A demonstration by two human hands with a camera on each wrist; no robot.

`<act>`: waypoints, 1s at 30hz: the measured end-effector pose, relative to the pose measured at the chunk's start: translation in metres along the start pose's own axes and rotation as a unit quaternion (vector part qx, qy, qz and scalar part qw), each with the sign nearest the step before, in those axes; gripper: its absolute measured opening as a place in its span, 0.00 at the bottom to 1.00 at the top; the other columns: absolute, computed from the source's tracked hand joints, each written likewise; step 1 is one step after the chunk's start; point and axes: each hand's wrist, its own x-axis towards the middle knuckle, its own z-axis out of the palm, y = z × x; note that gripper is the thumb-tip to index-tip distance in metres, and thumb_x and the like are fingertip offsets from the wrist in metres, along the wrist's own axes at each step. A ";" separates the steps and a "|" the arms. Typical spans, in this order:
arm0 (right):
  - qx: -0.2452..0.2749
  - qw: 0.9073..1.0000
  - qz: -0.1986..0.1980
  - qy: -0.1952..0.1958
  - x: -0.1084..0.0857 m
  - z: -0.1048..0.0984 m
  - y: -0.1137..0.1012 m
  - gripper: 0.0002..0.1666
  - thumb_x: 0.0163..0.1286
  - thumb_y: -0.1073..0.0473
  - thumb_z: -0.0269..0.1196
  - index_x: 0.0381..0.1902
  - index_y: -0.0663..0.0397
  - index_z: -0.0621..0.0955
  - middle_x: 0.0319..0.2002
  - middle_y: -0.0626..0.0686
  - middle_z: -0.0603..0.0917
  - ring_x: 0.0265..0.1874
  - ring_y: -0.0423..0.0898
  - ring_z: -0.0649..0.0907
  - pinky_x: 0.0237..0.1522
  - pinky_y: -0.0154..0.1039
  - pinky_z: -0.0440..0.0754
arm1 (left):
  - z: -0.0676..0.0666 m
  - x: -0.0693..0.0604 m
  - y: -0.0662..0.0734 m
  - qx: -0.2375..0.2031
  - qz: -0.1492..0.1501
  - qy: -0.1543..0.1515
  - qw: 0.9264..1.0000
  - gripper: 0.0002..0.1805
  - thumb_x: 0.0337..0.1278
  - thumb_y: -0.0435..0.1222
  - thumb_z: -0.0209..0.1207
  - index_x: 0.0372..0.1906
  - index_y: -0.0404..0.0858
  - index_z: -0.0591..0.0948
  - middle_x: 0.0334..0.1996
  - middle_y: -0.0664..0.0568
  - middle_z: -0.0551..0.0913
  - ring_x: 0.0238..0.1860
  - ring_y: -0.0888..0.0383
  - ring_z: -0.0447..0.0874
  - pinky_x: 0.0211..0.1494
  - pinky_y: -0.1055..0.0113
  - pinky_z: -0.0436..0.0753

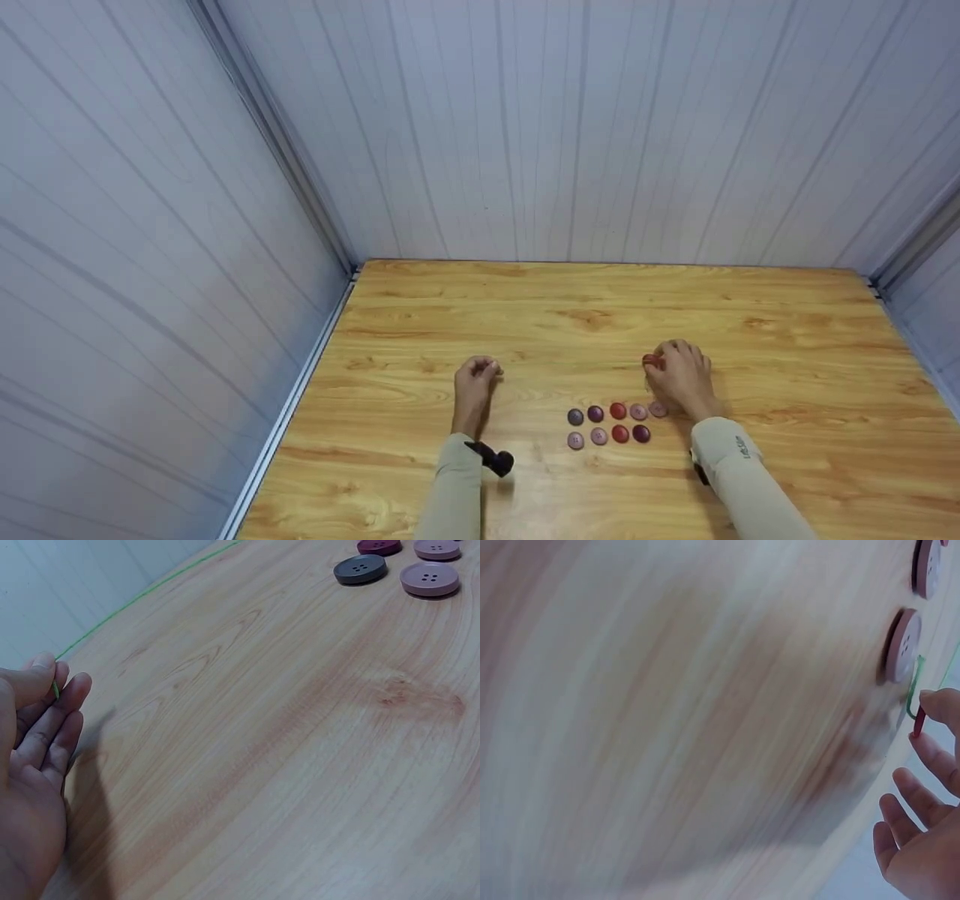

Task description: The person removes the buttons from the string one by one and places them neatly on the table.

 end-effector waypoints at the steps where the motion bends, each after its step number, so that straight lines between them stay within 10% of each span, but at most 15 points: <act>1: -0.001 1.000 0.000 0.001 0.000 -0.001 0.001 0.16 0.64 0.54 0.63 0.43 0.61 0.78 0.53 0.67 0.74 0.56 0.68 0.67 0.55 0.64 0.59 | 0.000 0.000 0.000 -0.001 -0.002 0.000 1.000 0.07 0.63 0.26 0.55 0.41 0.24 0.76 0.37 0.36 0.78 0.42 0.38 0.79 0.50 0.48 0.80; 9: -0.003 1.000 0.013 0.018 -0.001 -0.004 0.010 0.17 0.65 0.54 0.63 0.44 0.61 0.78 0.53 0.68 0.74 0.55 0.69 0.68 0.54 0.64 0.60 | 0.000 -0.001 0.004 -0.004 -0.003 -0.009 1.000 0.09 0.62 0.25 0.55 0.42 0.19 0.74 0.38 0.31 0.78 0.46 0.30 0.75 0.53 0.41 0.76; 30: 0.002 0.998 0.055 0.029 -0.009 -0.016 0.030 0.17 0.67 0.55 0.59 0.46 0.63 0.76 0.54 0.69 0.71 0.54 0.69 0.66 0.56 0.65 0.56 | 0.000 0.000 0.002 0.022 -0.011 0.002 1.000 0.08 0.63 0.28 0.57 0.41 0.25 0.76 0.35 0.43 0.79 0.40 0.45 0.81 0.47 0.55 0.82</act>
